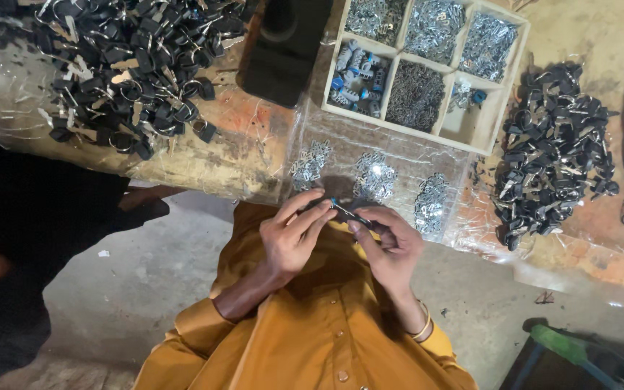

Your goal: The person sits at a workbench and assembles small plastic parts by hand, repeatedly picking a blue-and-white plastic housing and pressing small metal pins into it, taking parts from a compartmented box and placing finished assemblies back into the box.

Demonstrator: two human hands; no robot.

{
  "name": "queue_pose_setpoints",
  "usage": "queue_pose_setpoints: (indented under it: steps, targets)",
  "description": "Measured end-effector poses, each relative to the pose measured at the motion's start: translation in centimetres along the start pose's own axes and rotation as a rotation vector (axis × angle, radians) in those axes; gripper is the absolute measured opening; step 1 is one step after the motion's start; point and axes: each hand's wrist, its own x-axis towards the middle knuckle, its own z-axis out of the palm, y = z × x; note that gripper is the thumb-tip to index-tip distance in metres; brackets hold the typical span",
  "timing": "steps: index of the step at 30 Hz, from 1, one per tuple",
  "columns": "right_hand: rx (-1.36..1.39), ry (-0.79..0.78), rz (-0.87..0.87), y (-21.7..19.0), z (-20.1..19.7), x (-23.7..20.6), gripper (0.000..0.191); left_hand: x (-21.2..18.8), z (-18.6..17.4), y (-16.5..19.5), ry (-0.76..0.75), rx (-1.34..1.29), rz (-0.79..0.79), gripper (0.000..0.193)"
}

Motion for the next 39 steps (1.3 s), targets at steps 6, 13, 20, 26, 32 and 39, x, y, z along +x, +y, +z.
queue_pose_setpoints:
  steps: [6,13,20,26,32,39]
  targets:
    - [-0.151,0.011,-0.027,-0.7,1.7,0.6,0.024,-0.3,-0.3,0.3,-0.034,0.04,-0.079,0.026]
    - [-0.337,0.07,-0.151,-1.3,3.3,1.1,0.02,0.1,-0.1,0.2,-0.059,0.039,-0.066,0.018]
    - [-0.513,0.085,-0.276,-1.5,3.4,1.5,0.02,0.3,-0.1,0.3,-0.077,0.003,-0.051,0.022]
    - [-0.682,0.015,-0.386,-2.1,2.9,1.4,0.02,0.4,-0.2,0.3,-0.086,-0.008,-0.036,0.021]
    - [-0.821,0.002,-0.46,-2.4,2.9,1.3,0.021,0.3,-0.2,0.1,-0.123,0.02,-0.008,0.025]
    - [-0.84,-0.028,-0.445,-2.9,3.1,1.4,0.02,0.3,-0.2,0.1,-0.13,0.057,0.004,0.03]
